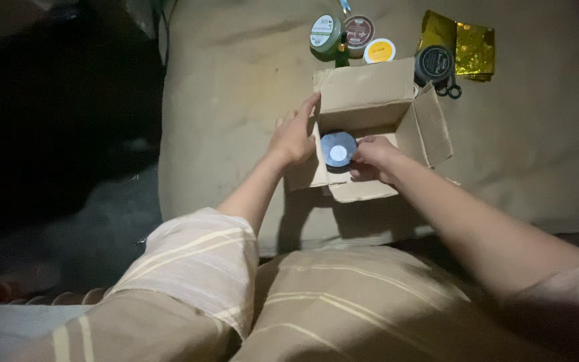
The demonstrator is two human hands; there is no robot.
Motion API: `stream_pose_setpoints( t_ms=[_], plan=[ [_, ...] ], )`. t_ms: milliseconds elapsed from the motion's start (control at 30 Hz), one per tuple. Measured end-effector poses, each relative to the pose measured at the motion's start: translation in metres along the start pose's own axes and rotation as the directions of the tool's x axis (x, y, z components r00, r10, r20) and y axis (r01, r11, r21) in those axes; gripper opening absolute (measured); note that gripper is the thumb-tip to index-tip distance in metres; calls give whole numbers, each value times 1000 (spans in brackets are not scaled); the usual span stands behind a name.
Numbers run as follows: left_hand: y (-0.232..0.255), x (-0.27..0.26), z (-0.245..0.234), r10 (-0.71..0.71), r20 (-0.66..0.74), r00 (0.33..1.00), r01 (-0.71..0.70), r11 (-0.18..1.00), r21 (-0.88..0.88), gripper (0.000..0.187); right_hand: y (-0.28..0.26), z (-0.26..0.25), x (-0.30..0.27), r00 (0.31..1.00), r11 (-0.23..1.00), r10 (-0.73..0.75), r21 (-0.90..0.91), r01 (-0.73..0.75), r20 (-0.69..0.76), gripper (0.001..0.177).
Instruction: The person places several small jars and bottles into a cardboard box on a bed, then closes the box flaps and secures them with tape. They use scissors to cut the tape and smooth it down on the box.
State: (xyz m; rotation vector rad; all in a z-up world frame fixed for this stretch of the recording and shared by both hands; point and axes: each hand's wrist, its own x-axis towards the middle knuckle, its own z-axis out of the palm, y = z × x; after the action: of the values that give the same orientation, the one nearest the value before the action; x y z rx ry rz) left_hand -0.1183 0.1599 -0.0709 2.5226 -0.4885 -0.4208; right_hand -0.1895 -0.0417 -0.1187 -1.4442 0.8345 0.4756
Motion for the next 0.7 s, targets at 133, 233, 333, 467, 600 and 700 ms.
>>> stream_pose_setpoints(
  t_ms=[133, 233, 333, 467, 600, 700],
  plan=[
    [7, -8, -6, 26, -60, 998, -27, 1000, -13, 92, -7, -2, -4, 1000, 997, -22, -72, 21, -11, 29],
    [24, -14, -13, -5, -86, 996, 6, 1000, 9, 86, -18, -11, -16, 983, 952, -170, -268, 147, -66, 34],
    [53, -20, -21, -27, -201, 979, 40, 997, 65, 71, -45, -30, -33, 881, 795, -473, -425, 433, 13, 38],
    [100, -20, -40, 174, -470, 865, -137, 984, 113, 46, -80, -70, -71, 629, 576, -770, -309, 757, 107, 29],
    [148, -6, -49, 286, -586, 758, -295, 952, 83, 34, -104, -115, -94, 590, 592, -806, -65, 803, -49, 20],
    [173, 9, -47, 343, -597, 725, -405, 914, 33, 28, -113, -153, -76, 692, 699, -700, 27, 714, -175, 20]
  ],
)
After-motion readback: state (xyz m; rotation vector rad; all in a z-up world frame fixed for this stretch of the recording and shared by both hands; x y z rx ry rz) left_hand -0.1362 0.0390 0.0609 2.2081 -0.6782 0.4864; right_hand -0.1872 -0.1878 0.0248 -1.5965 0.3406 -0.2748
